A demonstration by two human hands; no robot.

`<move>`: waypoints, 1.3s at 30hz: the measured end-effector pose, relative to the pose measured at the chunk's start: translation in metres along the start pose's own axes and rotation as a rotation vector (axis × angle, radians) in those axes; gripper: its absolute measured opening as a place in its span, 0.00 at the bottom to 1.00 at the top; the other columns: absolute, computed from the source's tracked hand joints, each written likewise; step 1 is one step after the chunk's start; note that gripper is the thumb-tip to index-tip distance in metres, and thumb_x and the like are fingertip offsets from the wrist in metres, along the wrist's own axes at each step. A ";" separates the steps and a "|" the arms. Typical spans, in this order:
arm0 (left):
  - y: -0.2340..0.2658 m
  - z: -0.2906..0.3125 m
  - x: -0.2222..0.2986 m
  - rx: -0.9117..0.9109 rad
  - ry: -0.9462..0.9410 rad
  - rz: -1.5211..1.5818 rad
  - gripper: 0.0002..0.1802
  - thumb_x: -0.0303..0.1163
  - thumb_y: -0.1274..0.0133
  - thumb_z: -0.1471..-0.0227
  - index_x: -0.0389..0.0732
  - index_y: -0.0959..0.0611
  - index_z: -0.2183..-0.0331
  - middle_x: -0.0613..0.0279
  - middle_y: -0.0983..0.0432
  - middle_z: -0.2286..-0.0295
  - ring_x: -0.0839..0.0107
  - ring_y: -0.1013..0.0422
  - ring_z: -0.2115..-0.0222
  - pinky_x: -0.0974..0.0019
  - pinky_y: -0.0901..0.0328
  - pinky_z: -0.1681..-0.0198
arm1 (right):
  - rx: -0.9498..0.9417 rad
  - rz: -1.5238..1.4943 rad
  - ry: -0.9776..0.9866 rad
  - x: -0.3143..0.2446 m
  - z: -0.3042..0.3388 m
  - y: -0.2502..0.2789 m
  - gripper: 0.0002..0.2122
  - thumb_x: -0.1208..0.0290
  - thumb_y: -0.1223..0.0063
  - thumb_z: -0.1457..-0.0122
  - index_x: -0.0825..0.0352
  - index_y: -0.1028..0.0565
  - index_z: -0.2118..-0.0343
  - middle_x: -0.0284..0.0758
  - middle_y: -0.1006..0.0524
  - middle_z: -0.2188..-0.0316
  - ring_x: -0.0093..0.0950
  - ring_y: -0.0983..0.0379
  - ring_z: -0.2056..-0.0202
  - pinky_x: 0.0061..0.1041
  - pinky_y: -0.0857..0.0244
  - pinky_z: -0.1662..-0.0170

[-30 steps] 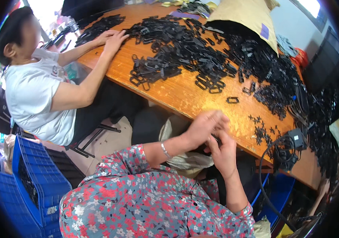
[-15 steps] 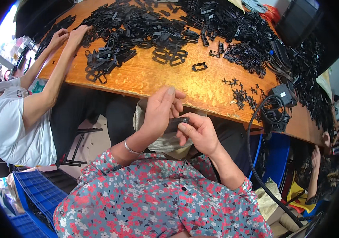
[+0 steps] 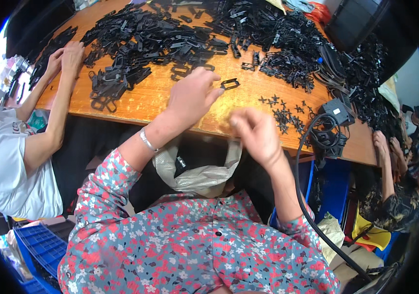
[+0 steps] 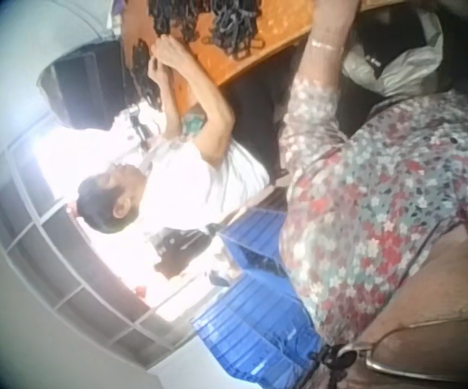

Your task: The person repeatedly picks up plastic components from the table, fits and snaps the pieces together by hand, and drops the assembled pieces into a bag.

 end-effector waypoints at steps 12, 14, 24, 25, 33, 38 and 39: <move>-0.027 -0.018 -0.002 -0.145 -0.021 -0.071 0.14 0.33 0.35 0.49 0.40 0.16 0.61 0.54 0.25 0.64 0.52 0.26 0.58 0.52 0.30 0.54 | 0.301 0.798 0.038 0.059 -0.158 0.031 0.08 0.76 0.43 0.47 0.64 0.16 0.65 0.47 0.19 0.64 0.47 0.21 0.58 0.42 0.27 0.55; -0.022 -0.015 -0.003 -0.146 -0.017 -0.045 0.13 0.32 0.35 0.49 0.40 0.16 0.61 0.53 0.26 0.64 0.52 0.27 0.57 0.52 0.31 0.54 | 0.297 0.817 0.042 0.065 -0.169 0.032 0.09 0.76 0.43 0.48 0.64 0.16 0.65 0.47 0.19 0.63 0.47 0.21 0.58 0.42 0.27 0.54; -0.022 -0.005 -0.018 -0.117 -0.014 0.069 0.14 0.29 0.35 0.50 0.40 0.17 0.59 0.54 0.26 0.61 0.52 0.28 0.55 0.53 0.31 0.52 | 0.038 0.875 -0.047 0.037 -0.160 0.037 0.05 0.73 0.37 0.45 0.67 0.16 0.67 0.43 0.17 0.69 0.42 0.19 0.64 0.37 0.27 0.58; -0.024 -0.006 -0.018 -0.082 -0.027 0.096 0.16 0.28 0.35 0.51 0.39 0.17 0.59 0.53 0.26 0.61 0.51 0.28 0.56 0.53 0.31 0.52 | 0.038 0.875 -0.064 0.026 -0.150 0.038 0.05 0.73 0.37 0.45 0.67 0.16 0.67 0.43 0.17 0.69 0.42 0.19 0.64 0.37 0.27 0.58; -0.022 -0.004 -0.022 -0.055 0.021 0.120 0.19 0.26 0.33 0.54 0.38 0.18 0.58 0.52 0.25 0.61 0.51 0.28 0.55 0.53 0.32 0.51 | -0.013 0.631 0.270 -0.002 -0.098 0.008 0.05 0.79 0.36 0.47 0.67 0.19 0.67 0.40 0.20 0.69 0.39 0.21 0.67 0.35 0.29 0.63; -0.026 -0.003 -0.019 -0.042 0.047 0.123 0.19 0.26 0.33 0.54 0.38 0.18 0.58 0.53 0.24 0.61 0.52 0.27 0.55 0.54 0.32 0.51 | -0.001 0.799 0.322 0.002 -0.092 0.000 0.03 0.72 0.37 0.46 0.63 0.21 0.70 0.41 0.22 0.71 0.45 0.22 0.69 0.42 0.28 0.65; -0.027 -0.003 -0.019 -0.046 0.054 0.119 0.19 0.26 0.33 0.54 0.38 0.19 0.58 0.53 0.24 0.61 0.53 0.27 0.55 0.54 0.31 0.51 | -0.003 0.798 0.329 0.003 -0.092 -0.001 0.03 0.72 0.37 0.46 0.63 0.21 0.70 0.41 0.22 0.71 0.45 0.22 0.69 0.42 0.28 0.65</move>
Point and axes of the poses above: each hand's wrist, its own z-axis away from the middle knuckle, its own y-axis out of the back of the hand, x = y × z, the point moved 1 cm from there along -z, towards the middle knuckle
